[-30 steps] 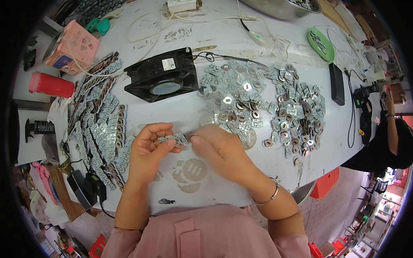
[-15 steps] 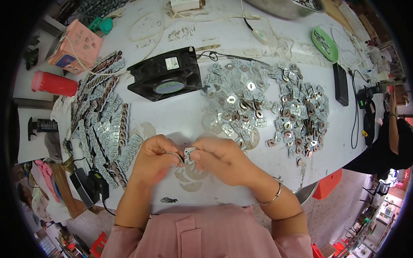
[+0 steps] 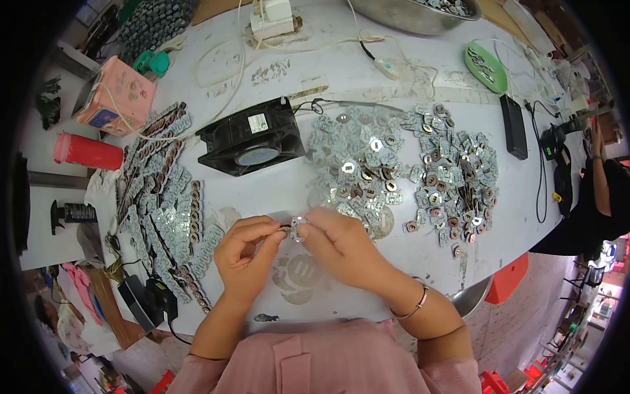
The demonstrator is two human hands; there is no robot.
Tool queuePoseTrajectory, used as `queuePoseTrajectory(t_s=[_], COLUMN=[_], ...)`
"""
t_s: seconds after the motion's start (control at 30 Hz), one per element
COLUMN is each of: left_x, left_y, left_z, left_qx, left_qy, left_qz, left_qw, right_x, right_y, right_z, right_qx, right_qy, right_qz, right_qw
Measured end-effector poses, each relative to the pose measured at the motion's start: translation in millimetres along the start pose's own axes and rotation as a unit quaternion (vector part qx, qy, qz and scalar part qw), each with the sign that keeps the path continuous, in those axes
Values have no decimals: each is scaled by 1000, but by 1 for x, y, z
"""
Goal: The person assembles electronic components onto circular metal plates by hand.
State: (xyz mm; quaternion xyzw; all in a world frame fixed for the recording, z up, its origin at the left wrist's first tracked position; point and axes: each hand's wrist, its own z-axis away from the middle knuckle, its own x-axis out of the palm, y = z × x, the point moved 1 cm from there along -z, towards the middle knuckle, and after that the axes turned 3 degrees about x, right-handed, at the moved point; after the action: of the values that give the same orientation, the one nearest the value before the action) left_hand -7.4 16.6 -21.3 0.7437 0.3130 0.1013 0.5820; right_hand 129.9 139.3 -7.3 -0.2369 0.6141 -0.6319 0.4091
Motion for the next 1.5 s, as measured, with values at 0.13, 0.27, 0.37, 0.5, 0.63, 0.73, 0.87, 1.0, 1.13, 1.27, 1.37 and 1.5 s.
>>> queuePoseTrajectory(t_s=[0.13,0.27,0.37,0.5,0.63,0.73,0.87,1.0,1.13,1.27,1.37,1.5], left_x=[-2,-3,0,9,8,11,20,22,28,21,18,27], left_y=[1,9,11,-10,-17,-18,-15,-2,-4,-4,0,-6], left_z=[-6,9,14,29,20,19,18,15,12,13,18,15], left_qx=[22,21,33,-91,-19,-44,-31,-66,-59,-94,-147,-191], left_qy=[2,-8,-49,-29,-43,-30,-59,-70,-93,-99,-95,-85], left_qz=[-36,-129,-129,12,22,34,4,11,47,26,50,74], left_qw=[999,991,990,995,999,998,998,995,993,990,983,975], right_x=[-7,5,2,-15,-27,-26,-15,-12,-12,-11,-8,-16], right_y=[-6,8,15,13,6,13,11,13,20,4,6,19], right_z=[4,10,17,19,16,11,11,13,16,19,16,13], right_qx=[6,-68,18,16,-88,-132,-192,-187,-184,-150,-145,-197], right_qy=[-8,44,21,-3,93,119,87,108,148,115,115,181], right_qz=[23,40,1,64,170,221,195,172,188,264,245,190], right_qw=[1000,996,1000,998,977,959,958,961,953,946,952,945])
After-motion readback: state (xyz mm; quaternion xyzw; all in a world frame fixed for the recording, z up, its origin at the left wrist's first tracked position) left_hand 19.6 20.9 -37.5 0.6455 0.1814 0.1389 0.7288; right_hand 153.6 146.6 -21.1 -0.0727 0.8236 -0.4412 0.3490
